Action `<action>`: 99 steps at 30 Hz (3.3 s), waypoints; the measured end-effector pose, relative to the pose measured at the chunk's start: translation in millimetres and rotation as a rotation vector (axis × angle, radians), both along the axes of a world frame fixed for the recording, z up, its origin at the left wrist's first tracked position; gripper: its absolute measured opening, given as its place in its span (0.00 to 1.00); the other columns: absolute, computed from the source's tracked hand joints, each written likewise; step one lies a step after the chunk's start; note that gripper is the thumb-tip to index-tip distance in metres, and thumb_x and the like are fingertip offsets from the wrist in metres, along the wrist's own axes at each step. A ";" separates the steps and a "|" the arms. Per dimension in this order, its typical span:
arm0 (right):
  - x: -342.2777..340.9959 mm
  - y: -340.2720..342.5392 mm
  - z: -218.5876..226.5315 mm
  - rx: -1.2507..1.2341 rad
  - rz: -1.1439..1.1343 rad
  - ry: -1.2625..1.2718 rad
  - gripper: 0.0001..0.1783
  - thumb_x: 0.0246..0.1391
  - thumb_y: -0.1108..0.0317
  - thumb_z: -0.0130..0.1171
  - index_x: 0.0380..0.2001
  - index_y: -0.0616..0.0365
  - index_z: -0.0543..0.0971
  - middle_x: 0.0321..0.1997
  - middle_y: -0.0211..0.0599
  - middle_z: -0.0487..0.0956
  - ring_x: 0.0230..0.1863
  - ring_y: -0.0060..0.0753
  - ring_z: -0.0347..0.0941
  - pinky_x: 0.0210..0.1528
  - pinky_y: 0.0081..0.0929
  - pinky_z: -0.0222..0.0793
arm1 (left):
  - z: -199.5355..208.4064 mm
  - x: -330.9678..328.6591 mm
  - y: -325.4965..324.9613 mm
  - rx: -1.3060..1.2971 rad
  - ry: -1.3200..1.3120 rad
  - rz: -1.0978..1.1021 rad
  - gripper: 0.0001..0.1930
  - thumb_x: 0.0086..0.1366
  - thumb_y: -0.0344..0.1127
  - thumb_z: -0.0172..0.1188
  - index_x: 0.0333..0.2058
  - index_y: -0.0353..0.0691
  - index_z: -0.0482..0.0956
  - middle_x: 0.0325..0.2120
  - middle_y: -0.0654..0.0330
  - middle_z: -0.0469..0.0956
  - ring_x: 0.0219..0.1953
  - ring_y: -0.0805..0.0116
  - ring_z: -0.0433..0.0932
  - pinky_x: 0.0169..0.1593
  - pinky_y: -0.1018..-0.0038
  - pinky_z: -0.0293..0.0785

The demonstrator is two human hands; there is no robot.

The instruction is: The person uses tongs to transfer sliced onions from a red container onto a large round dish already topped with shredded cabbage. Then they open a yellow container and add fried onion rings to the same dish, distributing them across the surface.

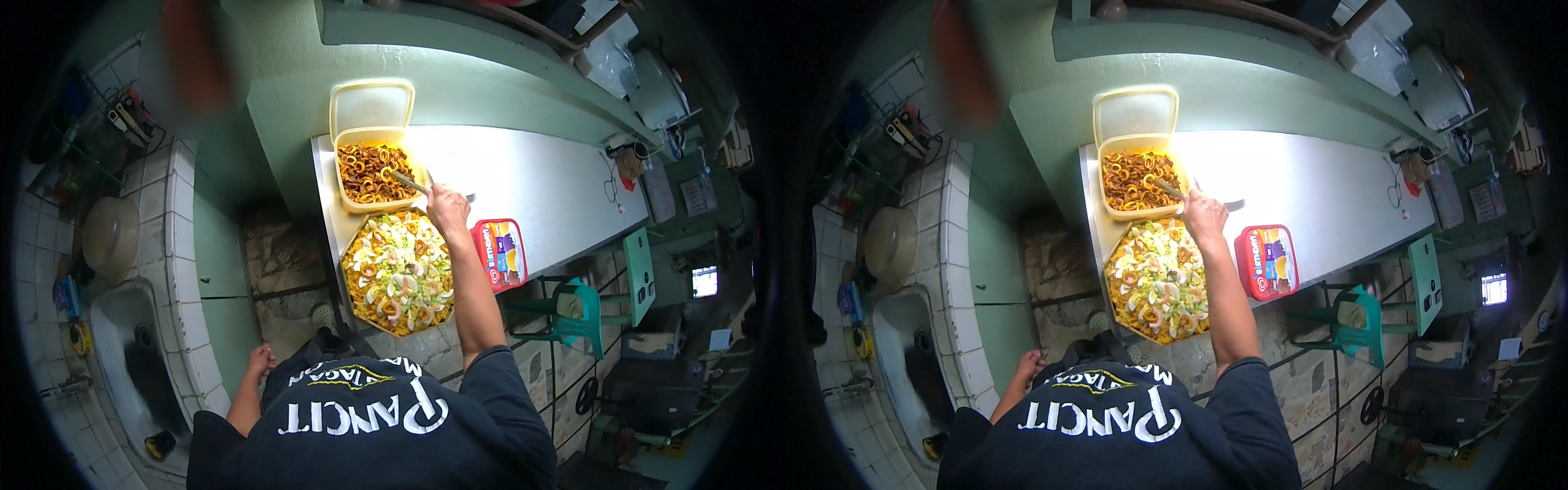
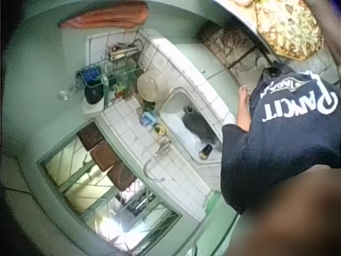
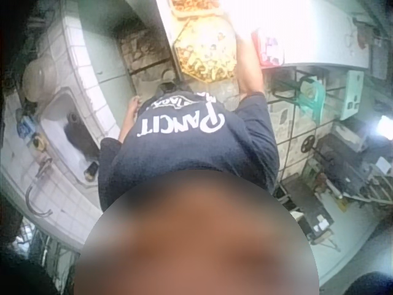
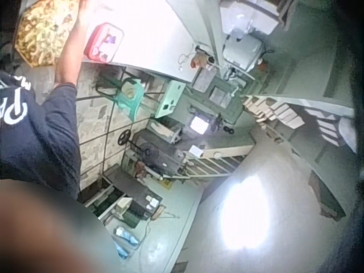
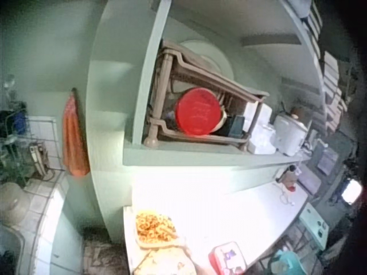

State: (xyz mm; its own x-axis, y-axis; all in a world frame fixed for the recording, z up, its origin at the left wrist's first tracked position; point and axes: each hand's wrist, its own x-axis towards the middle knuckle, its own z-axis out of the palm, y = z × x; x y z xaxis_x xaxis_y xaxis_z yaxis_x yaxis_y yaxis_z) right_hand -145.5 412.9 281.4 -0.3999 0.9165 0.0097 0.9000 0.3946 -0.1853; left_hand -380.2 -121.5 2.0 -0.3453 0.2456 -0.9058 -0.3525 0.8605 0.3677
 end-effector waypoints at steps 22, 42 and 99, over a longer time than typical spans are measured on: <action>108.7 -58.1 17.6 0.134 0.171 0.458 0.12 0.62 0.61 0.53 0.35 0.57 0.81 0.32 0.43 0.79 0.34 0.50 0.77 0.37 0.44 0.72 | 9.7 -0.2 19.3 0.015 0.016 -0.056 0.22 0.70 0.47 0.51 0.60 0.51 0.70 0.34 0.65 0.80 0.26 0.74 0.75 0.26 0.73 0.70; -26.0 4.1 5.5 0.252 0.203 0.135 0.13 0.63 0.58 0.51 0.33 0.53 0.79 0.33 0.40 0.81 0.29 0.52 0.80 0.35 0.47 0.75 | -10.4 12.0 -33.2 -0.002 0.025 0.076 0.19 0.68 0.46 0.53 0.56 0.52 0.73 0.33 0.67 0.79 0.21 0.75 0.69 0.22 0.75 0.65; 2.1 23.1 -6.6 0.128 -0.019 0.056 0.16 0.62 0.55 0.51 0.33 0.54 0.80 0.37 0.42 0.81 0.36 0.54 0.80 0.41 0.50 0.74 | -9.1 -9.1 1.4 -0.007 0.016 -0.017 0.21 0.70 0.48 0.50 0.59 0.52 0.70 0.33 0.66 0.79 0.23 0.75 0.73 0.24 0.73 0.68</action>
State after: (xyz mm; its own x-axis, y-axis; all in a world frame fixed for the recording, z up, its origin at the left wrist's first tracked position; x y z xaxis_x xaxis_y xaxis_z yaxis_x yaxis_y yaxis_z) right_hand -143.4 436.0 274.8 -0.3785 0.9135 0.1490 0.8970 0.4017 -0.1843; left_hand -389.2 -120.1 -7.1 -0.3560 0.2451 -0.9018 -0.3320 0.8689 0.3672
